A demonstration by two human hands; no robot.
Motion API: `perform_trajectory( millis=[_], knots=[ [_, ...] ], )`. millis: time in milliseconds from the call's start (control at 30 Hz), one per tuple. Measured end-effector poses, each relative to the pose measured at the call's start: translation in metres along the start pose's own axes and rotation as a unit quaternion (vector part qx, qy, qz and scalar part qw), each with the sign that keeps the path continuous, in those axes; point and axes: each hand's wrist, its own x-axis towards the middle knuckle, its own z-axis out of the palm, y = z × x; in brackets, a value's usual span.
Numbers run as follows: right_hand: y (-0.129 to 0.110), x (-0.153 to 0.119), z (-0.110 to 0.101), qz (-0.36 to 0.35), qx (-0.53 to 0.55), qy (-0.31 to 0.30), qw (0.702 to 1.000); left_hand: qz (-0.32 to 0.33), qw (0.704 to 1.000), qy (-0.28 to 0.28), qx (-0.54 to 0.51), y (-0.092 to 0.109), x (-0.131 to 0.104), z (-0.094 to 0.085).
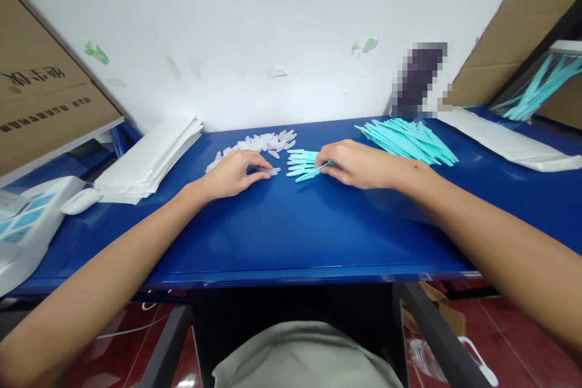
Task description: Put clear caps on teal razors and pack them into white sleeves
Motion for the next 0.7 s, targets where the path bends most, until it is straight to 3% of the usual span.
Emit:
perform_trajectory(
  millis=[700],
  knots=[
    [0.0033,-0.0063,-0.0078,0.020,-0.010,-0.052,0.998,0.000,1.000,-0.001,-0.002,-0.0016,-0.0002,0.0011]
  ],
)
